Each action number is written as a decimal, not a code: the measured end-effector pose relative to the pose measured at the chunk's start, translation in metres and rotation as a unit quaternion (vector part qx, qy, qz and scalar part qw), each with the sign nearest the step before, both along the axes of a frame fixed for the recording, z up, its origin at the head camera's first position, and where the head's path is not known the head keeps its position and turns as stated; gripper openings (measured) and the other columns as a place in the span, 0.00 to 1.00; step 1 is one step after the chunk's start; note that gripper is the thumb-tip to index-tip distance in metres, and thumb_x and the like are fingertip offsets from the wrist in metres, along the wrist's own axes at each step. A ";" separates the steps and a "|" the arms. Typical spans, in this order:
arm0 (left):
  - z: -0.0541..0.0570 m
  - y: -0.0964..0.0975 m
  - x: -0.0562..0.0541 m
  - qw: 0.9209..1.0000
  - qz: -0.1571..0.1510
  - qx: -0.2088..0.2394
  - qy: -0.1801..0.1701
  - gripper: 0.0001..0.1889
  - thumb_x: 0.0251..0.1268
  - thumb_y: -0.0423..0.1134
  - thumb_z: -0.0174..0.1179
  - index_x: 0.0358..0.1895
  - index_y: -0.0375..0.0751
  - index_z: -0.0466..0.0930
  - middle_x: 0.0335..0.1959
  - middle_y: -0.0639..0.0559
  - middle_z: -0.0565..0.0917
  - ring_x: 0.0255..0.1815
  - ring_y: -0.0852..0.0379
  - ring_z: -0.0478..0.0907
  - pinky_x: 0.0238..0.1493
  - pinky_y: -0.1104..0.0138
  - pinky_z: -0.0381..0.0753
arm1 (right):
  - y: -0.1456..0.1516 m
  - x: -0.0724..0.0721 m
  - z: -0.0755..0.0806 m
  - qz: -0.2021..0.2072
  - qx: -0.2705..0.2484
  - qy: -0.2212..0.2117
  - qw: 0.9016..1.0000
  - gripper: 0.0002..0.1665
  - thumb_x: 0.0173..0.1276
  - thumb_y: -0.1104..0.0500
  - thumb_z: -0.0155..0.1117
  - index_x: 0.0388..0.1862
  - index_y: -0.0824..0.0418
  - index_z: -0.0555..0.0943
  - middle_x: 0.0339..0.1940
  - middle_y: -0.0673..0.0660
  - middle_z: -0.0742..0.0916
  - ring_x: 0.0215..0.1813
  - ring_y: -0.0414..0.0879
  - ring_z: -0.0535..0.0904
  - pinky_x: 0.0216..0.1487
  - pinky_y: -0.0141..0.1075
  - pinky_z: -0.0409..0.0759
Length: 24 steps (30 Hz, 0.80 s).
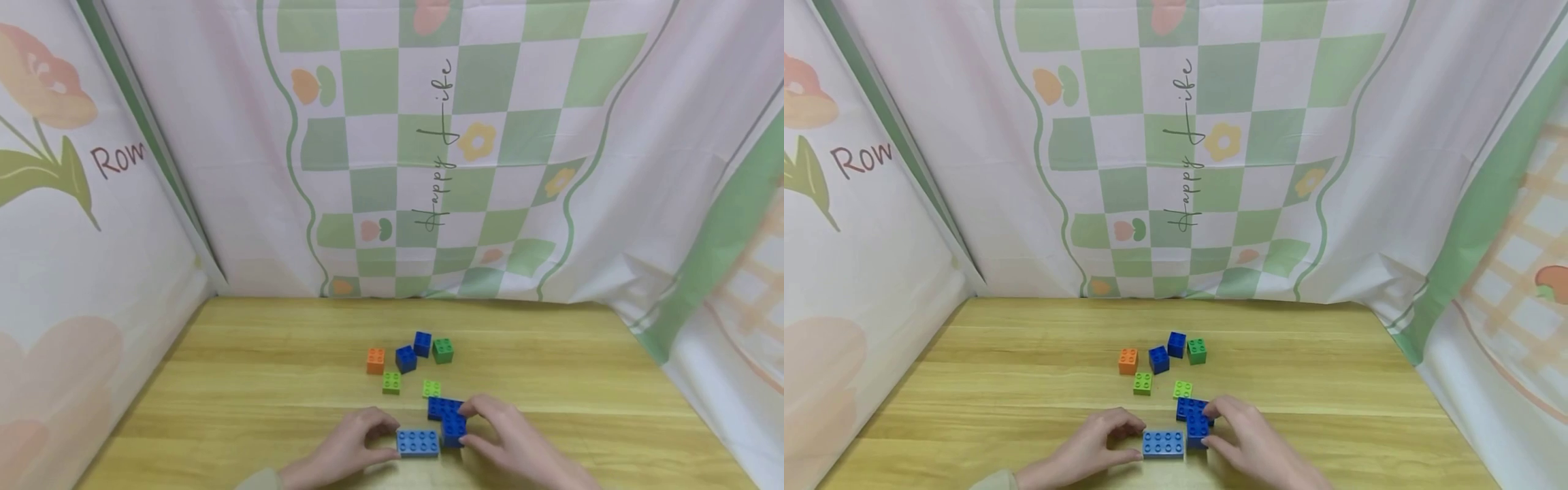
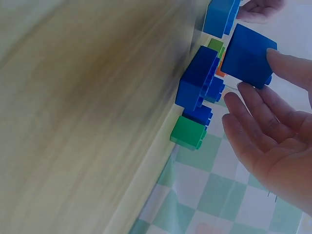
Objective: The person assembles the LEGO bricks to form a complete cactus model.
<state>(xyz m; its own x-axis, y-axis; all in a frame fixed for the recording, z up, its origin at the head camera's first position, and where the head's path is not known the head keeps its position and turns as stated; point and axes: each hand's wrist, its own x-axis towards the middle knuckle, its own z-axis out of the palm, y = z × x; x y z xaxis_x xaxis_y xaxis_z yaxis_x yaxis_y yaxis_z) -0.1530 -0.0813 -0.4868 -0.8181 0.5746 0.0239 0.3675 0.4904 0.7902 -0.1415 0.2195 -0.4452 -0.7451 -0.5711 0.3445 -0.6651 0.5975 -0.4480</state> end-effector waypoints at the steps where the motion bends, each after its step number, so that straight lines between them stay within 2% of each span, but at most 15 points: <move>1: 0.000 0.000 0.000 1.000 0.000 0.000 0.001 0.21 0.58 0.52 0.69 0.53 0.49 0.82 0.49 0.61 0.85 0.47 0.72 0.78 0.50 0.76 0.81 | 0.001 0.001 0.000 -0.002 0.001 -0.006 1.000 0.14 0.64 0.54 0.71 0.46 0.53 0.80 0.42 0.46 0.88 0.45 0.38 0.84 0.44 0.36 0.87; 6: 0.000 0.000 -0.001 1.000 -0.003 -0.005 0.011 0.21 0.58 0.52 0.69 0.53 0.49 0.82 0.49 0.60 0.85 0.48 0.72 0.79 0.51 0.75 0.82 | 0.003 0.006 0.000 -0.014 0.002 -0.045 0.999 0.15 0.64 0.52 0.70 0.47 0.53 0.79 0.43 0.46 0.88 0.45 0.37 0.84 0.43 0.32 0.87; 15: 0.002 0.003 -0.001 0.999 -0.010 -0.018 0.034 0.21 0.59 0.50 0.68 0.54 0.47 0.81 0.51 0.58 0.85 0.50 0.70 0.79 0.54 0.74 0.81 | 0.008 0.009 0.001 -0.029 0.007 -0.138 0.990 0.20 0.65 0.43 0.66 0.49 0.52 0.79 0.46 0.47 0.88 0.48 0.37 0.84 0.46 0.33 0.87; 17: 0.002 0.004 -0.001 0.999 -0.013 -0.023 0.040 0.21 0.59 0.49 0.68 0.54 0.46 0.81 0.51 0.57 0.85 0.49 0.70 0.79 0.54 0.74 0.82 | 0.008 0.010 0.000 -0.029 0.007 -0.144 0.989 0.20 0.65 0.42 0.66 0.49 0.52 0.79 0.46 0.47 0.88 0.48 0.37 0.84 0.46 0.33 0.87; 24: 0.001 0.007 -0.001 0.998 -0.018 -0.037 0.047 0.21 0.58 0.49 0.69 0.54 0.48 0.81 0.51 0.59 0.85 0.50 0.71 0.79 0.53 0.74 0.81 | 0.007 0.013 -0.003 -0.024 0.009 -0.116 0.993 0.18 0.66 0.44 0.66 0.48 0.52 0.79 0.44 0.47 0.88 0.47 0.37 0.84 0.46 0.33 0.87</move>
<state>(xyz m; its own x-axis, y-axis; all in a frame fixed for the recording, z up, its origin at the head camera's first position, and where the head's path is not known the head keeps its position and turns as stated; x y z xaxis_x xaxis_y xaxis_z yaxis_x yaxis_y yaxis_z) -0.1545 -0.0748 -0.4857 -0.7931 0.6064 0.0568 0.4569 0.5307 0.7139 -0.1290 0.2266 -0.4478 -0.8300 -0.5371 0.1506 -0.5157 0.6359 -0.5742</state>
